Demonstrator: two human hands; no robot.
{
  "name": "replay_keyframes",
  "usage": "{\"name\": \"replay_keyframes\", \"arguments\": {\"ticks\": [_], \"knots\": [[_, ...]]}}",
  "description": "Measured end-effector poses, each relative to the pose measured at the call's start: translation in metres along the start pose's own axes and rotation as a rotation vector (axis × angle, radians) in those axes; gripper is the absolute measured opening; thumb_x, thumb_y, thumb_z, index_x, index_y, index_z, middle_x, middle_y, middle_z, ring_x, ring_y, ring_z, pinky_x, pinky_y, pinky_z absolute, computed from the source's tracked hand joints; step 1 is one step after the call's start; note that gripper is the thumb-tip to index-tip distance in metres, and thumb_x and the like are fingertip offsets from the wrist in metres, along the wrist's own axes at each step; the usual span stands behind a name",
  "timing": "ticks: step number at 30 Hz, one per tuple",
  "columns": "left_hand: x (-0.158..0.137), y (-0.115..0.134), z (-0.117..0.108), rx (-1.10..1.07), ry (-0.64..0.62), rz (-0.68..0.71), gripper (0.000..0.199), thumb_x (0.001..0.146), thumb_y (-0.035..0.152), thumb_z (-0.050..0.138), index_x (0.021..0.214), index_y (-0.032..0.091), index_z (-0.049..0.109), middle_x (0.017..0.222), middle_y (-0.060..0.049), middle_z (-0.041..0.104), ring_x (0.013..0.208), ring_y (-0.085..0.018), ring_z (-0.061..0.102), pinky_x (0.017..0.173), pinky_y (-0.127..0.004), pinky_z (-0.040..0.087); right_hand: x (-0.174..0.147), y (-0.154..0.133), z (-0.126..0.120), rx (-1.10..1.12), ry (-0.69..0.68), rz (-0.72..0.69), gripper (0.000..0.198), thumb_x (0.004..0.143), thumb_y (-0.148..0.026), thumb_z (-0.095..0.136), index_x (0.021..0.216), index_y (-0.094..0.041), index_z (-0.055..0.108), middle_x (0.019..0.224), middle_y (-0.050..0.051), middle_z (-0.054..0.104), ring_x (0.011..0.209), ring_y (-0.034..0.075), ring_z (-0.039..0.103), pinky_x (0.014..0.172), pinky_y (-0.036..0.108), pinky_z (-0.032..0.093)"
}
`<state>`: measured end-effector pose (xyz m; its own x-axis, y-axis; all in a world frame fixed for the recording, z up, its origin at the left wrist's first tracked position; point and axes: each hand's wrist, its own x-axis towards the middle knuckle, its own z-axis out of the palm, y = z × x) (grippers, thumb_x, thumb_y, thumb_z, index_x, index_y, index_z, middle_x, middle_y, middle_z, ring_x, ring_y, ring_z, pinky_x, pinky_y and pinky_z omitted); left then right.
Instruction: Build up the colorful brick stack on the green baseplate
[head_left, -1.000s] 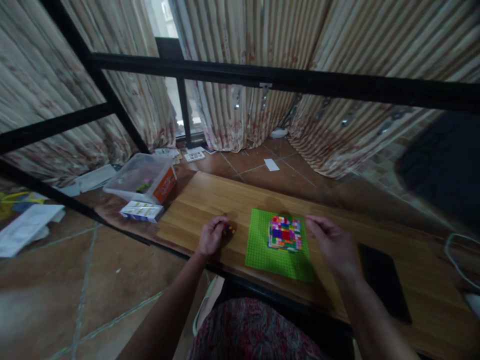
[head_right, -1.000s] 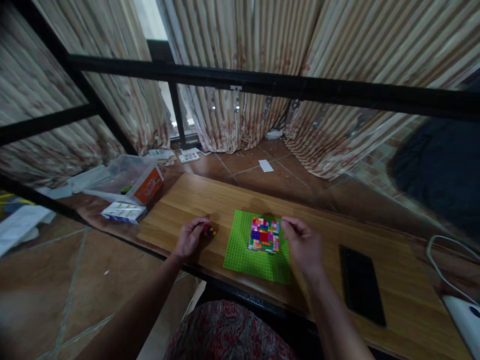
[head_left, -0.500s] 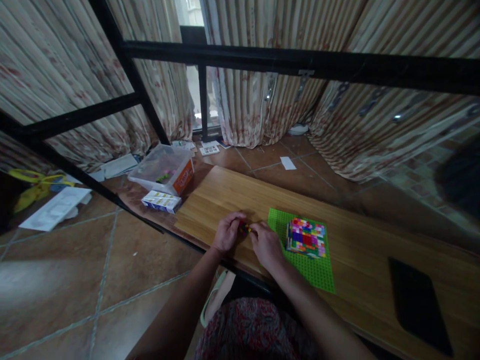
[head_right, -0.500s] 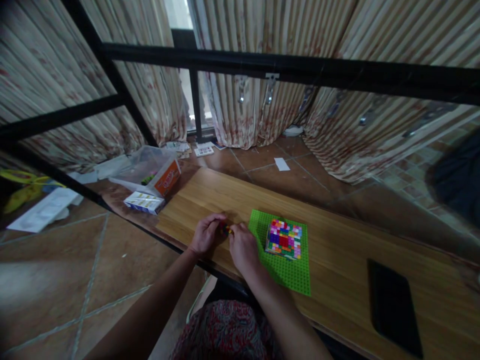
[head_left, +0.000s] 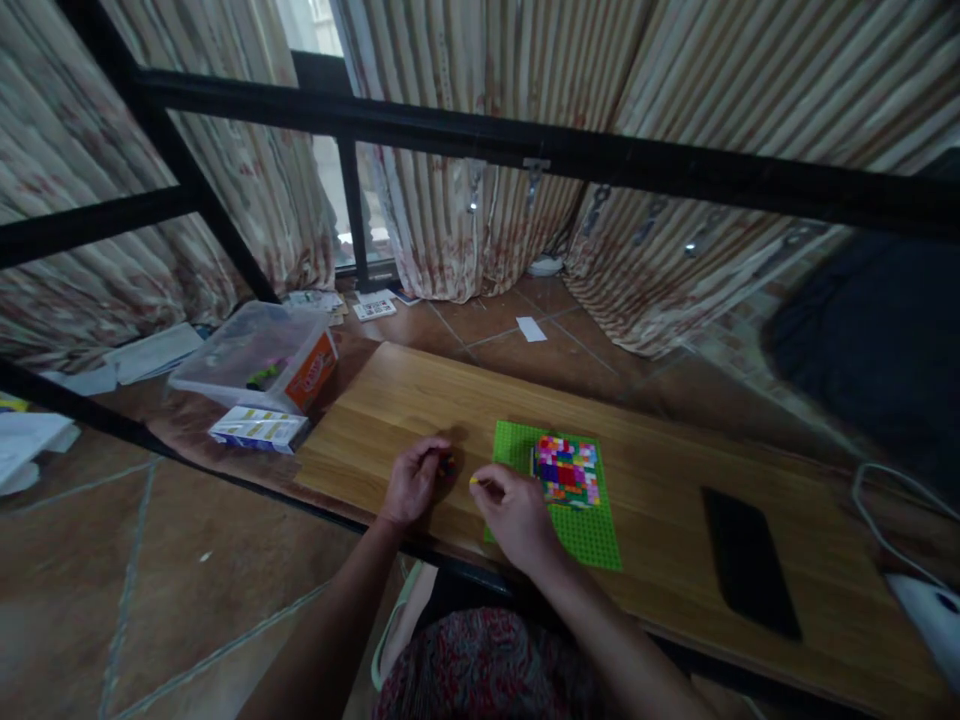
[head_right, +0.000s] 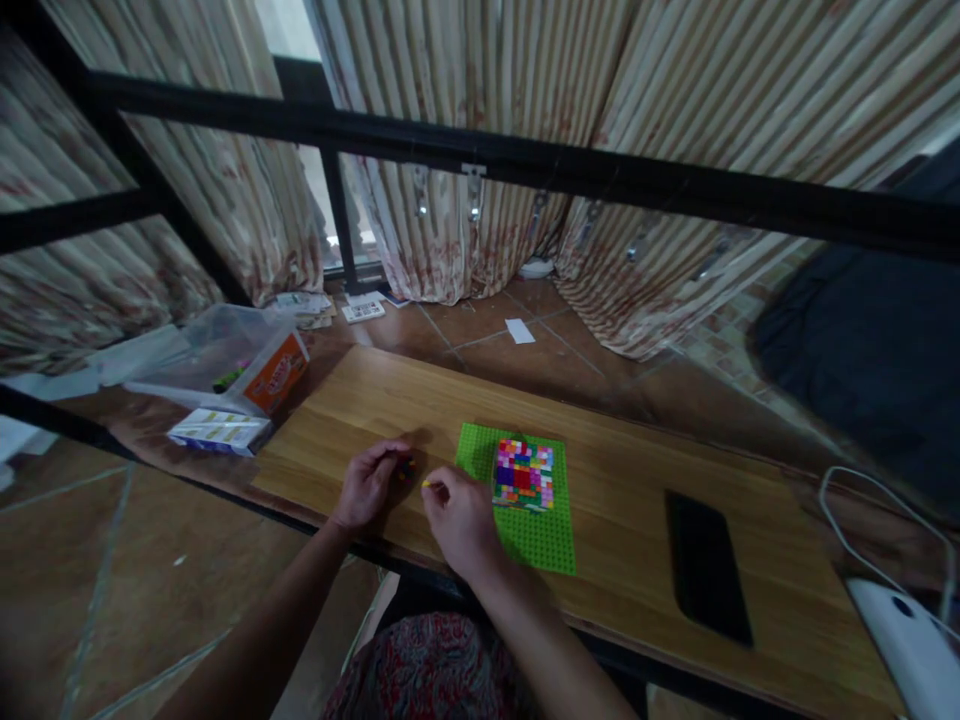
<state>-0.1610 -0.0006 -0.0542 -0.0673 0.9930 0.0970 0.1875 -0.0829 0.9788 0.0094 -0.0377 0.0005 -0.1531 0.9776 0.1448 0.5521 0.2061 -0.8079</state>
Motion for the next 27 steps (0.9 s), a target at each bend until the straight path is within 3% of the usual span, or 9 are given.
{"name": "replay_keyframes", "arguments": {"ticks": [4,7,11,19,27], "knots": [[0.002,0.002,-0.001,0.003,0.011,0.0,0.025,0.084,0.033,0.051,0.093,0.018,0.069,0.097,-0.006,0.071,0.094,-0.019,0.064,0.091,-0.034,0.049,-0.02,0.008,-0.044,0.18,0.149,0.125,0.013,0.082,-0.032,0.06,0.081,-0.022,0.068,0.077,0.001,0.07,0.07,0.017,0.065,0.067,0.027,0.05],[0.002,0.004,-0.001,0.015,0.012,-0.003,0.025,0.083,0.035,0.053,0.092,0.018,0.069,0.097,-0.006,0.071,0.094,-0.019,0.065,0.091,-0.034,0.049,-0.027,0.027,-0.081,0.132,0.277,0.195,0.018,0.081,-0.037,0.062,0.085,-0.022,0.071,0.085,0.003,0.073,0.076,0.019,0.066,0.072,0.03,0.05],[0.003,0.004,-0.002,0.037,0.01,-0.01,0.027,0.082,0.038,0.054,0.092,0.018,0.069,0.096,-0.006,0.071,0.092,-0.019,0.065,0.089,-0.034,0.05,-0.021,0.047,-0.115,-0.058,0.339,0.225,0.023,0.084,-0.038,0.057,0.089,-0.021,0.072,0.091,0.006,0.073,0.082,0.022,0.066,0.075,0.032,0.049],[0.004,0.005,-0.002,0.069,0.023,0.007,0.03,0.082,0.042,0.055,0.091,0.018,0.069,0.094,-0.006,0.072,0.091,-0.02,0.065,0.092,-0.037,0.05,-0.002,0.057,-0.111,-0.404,0.296,0.049,0.028,0.087,-0.022,0.045,0.091,-0.019,0.072,0.088,0.007,0.069,0.079,0.019,0.064,0.077,0.03,0.047],[0.005,0.001,-0.002,0.069,0.017,0.017,0.026,0.083,0.037,0.053,0.092,0.019,0.069,0.096,-0.006,0.071,0.092,-0.02,0.065,0.091,-0.036,0.05,0.0,0.061,-0.106,-0.488,0.289,0.099,0.025,0.084,-0.021,0.048,0.089,-0.02,0.072,0.089,0.006,0.069,0.072,0.017,0.062,0.071,0.028,0.045]]}}
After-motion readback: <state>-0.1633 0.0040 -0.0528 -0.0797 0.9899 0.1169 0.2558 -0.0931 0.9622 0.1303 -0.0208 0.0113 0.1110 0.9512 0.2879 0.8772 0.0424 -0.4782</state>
